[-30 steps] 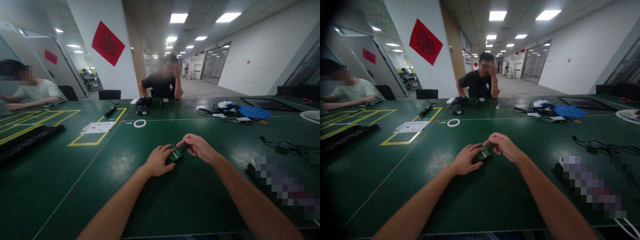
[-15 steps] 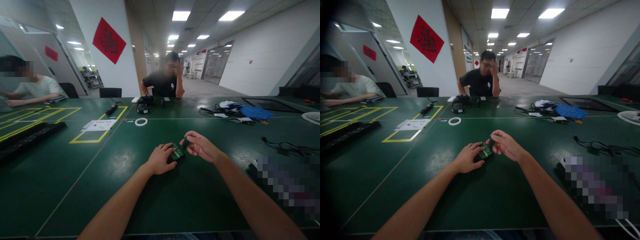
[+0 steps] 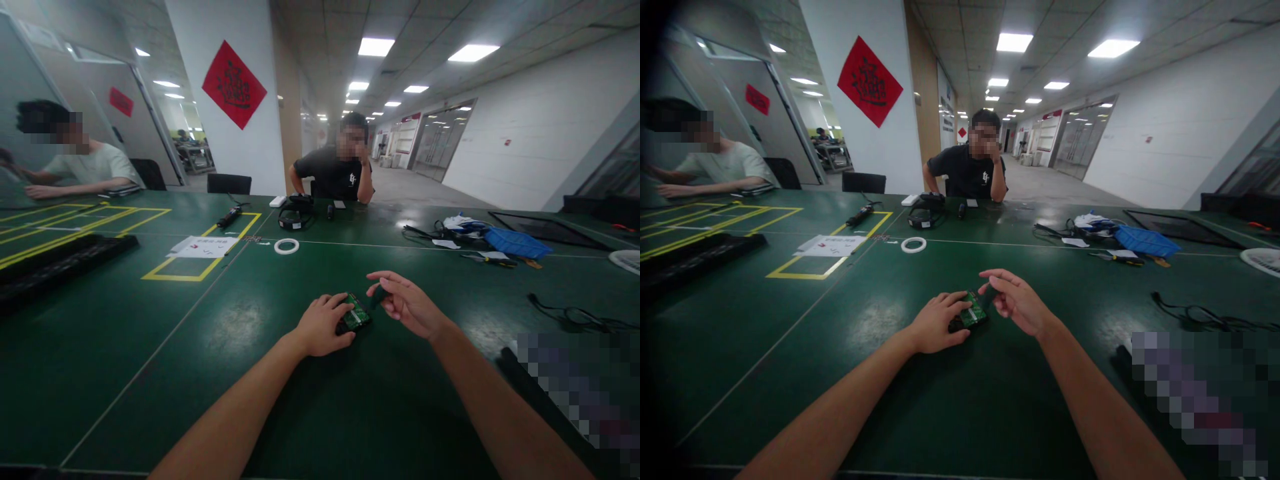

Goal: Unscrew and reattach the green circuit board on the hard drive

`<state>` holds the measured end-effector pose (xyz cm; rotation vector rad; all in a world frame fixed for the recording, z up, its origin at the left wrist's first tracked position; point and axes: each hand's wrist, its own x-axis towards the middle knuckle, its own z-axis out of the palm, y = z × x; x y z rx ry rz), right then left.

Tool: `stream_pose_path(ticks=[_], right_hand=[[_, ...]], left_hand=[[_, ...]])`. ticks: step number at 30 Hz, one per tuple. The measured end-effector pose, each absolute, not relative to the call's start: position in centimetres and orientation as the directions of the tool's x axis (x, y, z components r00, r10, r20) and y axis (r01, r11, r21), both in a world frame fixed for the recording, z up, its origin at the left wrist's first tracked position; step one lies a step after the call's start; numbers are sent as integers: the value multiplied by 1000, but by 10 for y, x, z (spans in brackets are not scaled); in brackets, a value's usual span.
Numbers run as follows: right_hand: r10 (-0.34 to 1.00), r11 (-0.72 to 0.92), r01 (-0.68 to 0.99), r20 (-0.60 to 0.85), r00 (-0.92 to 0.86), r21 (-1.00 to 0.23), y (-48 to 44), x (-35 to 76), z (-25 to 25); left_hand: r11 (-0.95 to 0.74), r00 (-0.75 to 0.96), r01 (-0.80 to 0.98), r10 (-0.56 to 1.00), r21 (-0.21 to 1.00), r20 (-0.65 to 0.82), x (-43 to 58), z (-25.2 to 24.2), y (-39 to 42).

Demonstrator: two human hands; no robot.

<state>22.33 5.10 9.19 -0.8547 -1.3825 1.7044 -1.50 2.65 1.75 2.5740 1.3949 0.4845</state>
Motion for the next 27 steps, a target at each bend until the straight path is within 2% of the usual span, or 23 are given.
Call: stream_pose_path(ticks=[9,12,15,17,22,27], right_hand=[[840,-189,-246,-27,-542,-951,55,225,85],[834,-121,-155,-16,-551,-980,54,229,90],[851,28,-18,33,-523,-999,52,234,97],[856,69,7,56,-514,-998,50,236,98],[829,-109,-96,-37,-558,-989,49,232,93],[814,-142,-153,-27,-580,-978,48,227,90]], left_hand=[[-542,513,780,840,312,178,-15,21,26],[-544,514,778,839,316,180,-16,21,27],[-549,514,773,836,319,192,-17,20,29],[-549,514,772,835,321,193,-17,21,30],[-547,511,775,837,318,196,-17,22,29],[-546,505,778,838,311,207,-17,21,28]])
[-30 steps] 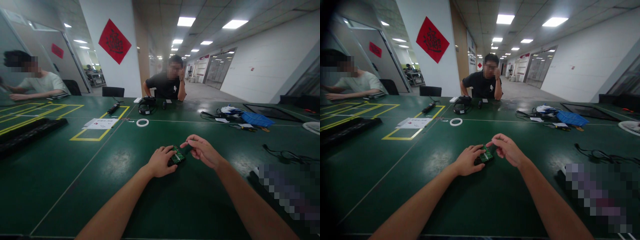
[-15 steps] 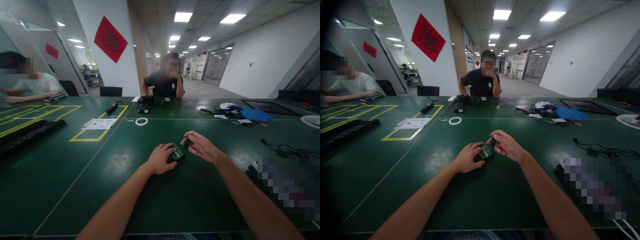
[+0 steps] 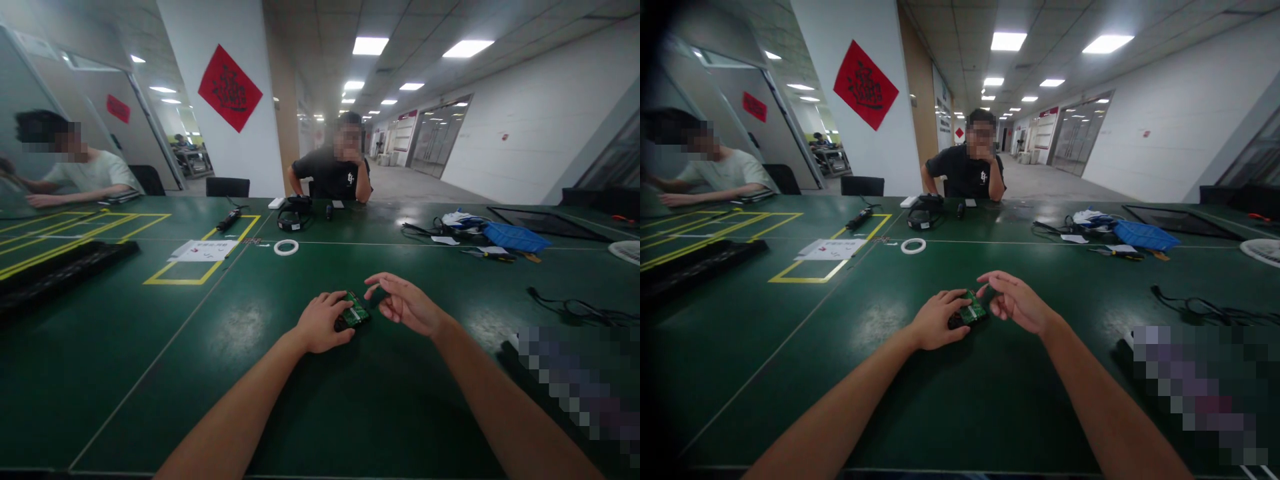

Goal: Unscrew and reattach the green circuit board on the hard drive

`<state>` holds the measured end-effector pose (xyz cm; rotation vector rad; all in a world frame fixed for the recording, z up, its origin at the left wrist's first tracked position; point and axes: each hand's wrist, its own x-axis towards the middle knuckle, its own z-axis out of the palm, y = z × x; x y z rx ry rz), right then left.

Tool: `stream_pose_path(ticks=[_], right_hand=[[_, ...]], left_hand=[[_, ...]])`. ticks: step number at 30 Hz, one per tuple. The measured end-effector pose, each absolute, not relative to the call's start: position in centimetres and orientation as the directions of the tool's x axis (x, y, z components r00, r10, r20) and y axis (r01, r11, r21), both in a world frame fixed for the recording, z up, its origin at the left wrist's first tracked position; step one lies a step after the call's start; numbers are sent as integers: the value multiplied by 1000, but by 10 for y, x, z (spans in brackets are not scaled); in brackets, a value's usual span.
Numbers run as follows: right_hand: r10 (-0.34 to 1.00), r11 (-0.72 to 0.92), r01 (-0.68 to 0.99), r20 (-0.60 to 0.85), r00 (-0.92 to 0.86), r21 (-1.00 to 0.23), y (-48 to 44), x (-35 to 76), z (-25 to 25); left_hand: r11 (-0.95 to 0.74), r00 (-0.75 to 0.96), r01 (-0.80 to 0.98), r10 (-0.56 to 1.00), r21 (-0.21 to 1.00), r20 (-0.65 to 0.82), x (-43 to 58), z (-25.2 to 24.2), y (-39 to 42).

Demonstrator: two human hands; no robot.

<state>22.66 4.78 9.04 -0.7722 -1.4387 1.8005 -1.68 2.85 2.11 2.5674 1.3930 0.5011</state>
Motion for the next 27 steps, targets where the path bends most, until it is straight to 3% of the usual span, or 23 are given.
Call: stream_pose_path(ticks=[7,12,16,19,24,27], right_hand=[[795,-89,-107,-6,-607,-990,44,223,89],[879,185,103,117,-463,-977,45,225,94],[907,295,235,193,-375,-926,44,218,89],[913,325,231,240,-329,-917,42,213,82],[853,360,167,252,-456,-918,40,213,80],[858,483,378,343,-382,-790,42,214,76]], left_hand=[[-540,495,784,842,306,215,-18,20,28],[-540,495,784,841,304,217,-18,17,28],[-538,490,783,843,311,223,-18,17,28],[-538,492,781,843,317,217,-18,19,27],[-538,491,782,843,316,221,-18,17,27],[-548,495,778,836,309,237,-18,15,27]])
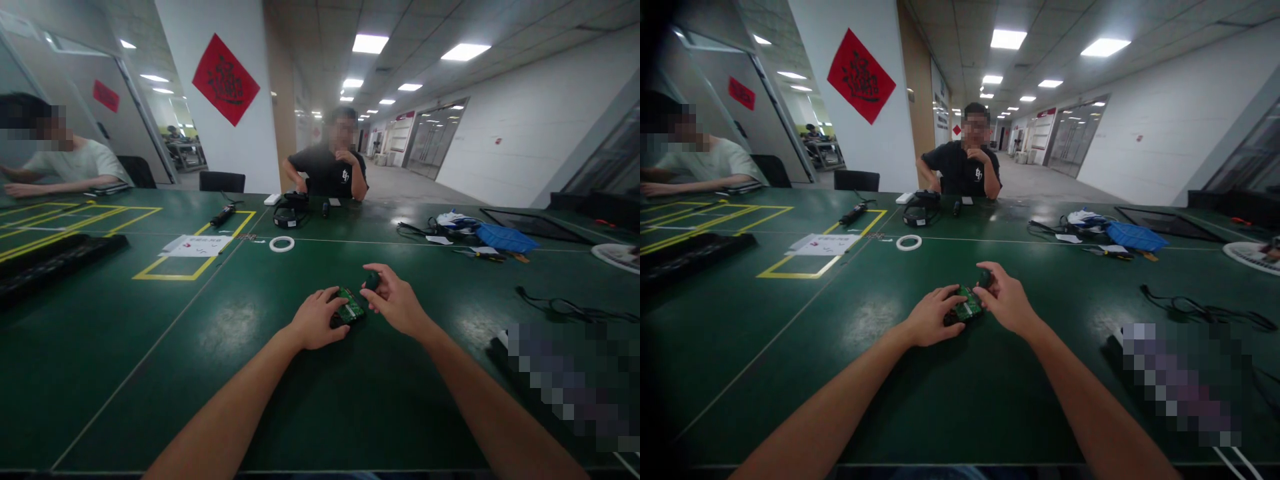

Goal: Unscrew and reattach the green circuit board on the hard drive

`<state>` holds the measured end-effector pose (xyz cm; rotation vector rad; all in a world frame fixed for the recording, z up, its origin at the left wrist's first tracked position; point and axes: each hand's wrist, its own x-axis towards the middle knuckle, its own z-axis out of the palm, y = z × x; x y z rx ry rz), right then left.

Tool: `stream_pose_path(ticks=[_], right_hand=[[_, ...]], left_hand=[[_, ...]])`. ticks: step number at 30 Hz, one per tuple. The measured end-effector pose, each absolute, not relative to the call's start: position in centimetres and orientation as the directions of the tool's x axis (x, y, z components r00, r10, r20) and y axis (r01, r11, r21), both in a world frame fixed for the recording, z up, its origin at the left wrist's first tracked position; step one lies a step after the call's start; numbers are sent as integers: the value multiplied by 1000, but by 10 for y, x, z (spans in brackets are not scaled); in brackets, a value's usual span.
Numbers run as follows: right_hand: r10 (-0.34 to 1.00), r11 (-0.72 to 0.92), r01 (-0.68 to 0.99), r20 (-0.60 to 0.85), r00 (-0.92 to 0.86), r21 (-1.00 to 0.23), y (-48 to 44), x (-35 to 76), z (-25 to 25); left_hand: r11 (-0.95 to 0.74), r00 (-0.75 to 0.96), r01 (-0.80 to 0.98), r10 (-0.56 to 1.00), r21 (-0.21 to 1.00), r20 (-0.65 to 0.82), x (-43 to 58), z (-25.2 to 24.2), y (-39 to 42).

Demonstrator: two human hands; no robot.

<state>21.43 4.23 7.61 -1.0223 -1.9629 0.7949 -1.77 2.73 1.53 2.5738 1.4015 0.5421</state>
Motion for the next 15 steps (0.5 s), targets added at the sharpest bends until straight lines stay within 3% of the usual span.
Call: stream_pose_path(ticks=[3,5,7,11,15], right_hand=[[816,550,630,512,-268,-548,46,212,67],[775,563,687,583,-246,-459,47,210,62],[749,606,655,602,-278,-452,46,208,59],[732,675,489,583,-353,-552,44,206,58],[741,638,547,627,-242,-543,45,205,52]], left_hand=[[-547,497,779,837,307,229,-17,15,28],[-544,497,780,839,309,223,-17,15,28],[-542,496,780,840,311,221,-17,16,28],[-542,497,780,841,313,216,-17,17,28],[-542,498,780,840,312,214,-17,18,28]])
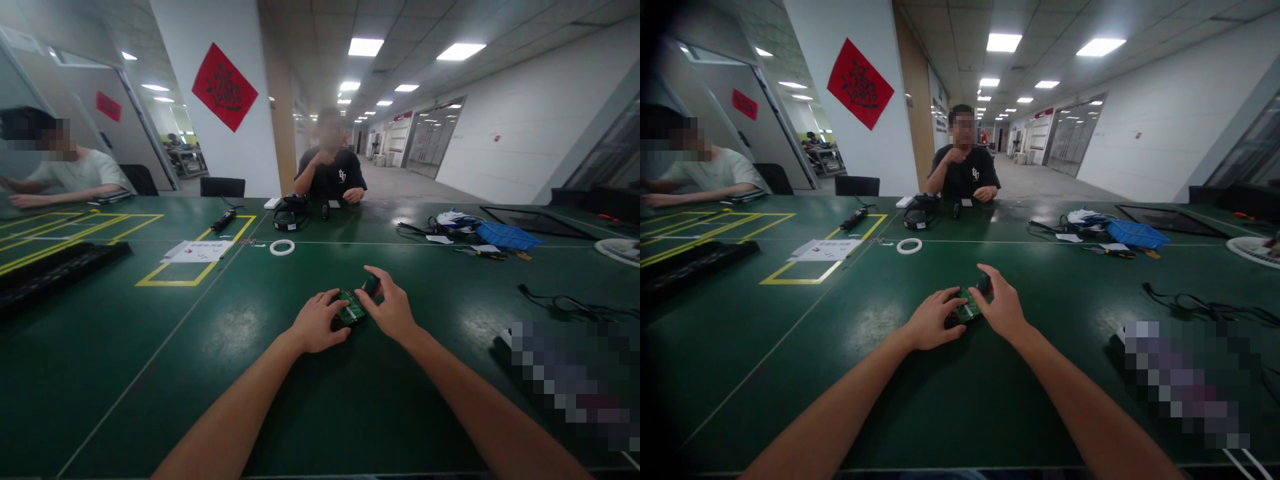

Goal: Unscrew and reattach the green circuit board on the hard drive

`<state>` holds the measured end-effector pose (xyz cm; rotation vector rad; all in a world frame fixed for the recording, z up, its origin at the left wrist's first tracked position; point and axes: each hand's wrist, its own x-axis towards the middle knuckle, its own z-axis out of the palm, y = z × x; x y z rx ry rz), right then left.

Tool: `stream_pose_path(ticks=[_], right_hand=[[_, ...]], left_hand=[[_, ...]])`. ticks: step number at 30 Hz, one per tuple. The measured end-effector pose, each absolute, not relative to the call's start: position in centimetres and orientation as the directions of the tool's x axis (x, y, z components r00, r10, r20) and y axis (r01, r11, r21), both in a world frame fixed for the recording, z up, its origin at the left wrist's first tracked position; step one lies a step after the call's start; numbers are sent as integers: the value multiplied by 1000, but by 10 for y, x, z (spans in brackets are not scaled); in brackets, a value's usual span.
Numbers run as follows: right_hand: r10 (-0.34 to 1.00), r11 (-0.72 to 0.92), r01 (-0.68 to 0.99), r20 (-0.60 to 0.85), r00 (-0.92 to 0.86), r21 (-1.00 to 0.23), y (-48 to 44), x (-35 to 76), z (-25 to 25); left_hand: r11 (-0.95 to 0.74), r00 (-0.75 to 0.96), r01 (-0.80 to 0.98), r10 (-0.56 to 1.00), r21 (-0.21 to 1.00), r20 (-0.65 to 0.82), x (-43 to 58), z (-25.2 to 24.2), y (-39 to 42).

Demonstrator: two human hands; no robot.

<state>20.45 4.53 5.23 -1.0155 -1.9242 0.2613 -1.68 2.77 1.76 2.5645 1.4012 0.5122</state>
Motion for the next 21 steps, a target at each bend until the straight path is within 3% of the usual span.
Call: stream_pose_path(ticks=[7,13,15,17,21], right_hand=[[687,638,587,713,-142,-498,41,198,49],[599,591,567,783,169,-575,54,229,73],[625,546,644,772,113,-536,69,245,68],[710,490,761,701,-66,-425,85,256,52],[889,378,880,378,-259,-287,106,255,14]], left_hand=[[-528,493,796,849,295,188,-15,18,25],[-515,488,801,857,306,164,-16,19,24],[-506,481,806,862,307,158,-16,22,22],[-496,467,811,868,310,165,-16,25,20],[-484,445,812,875,327,190,-16,27,17]])
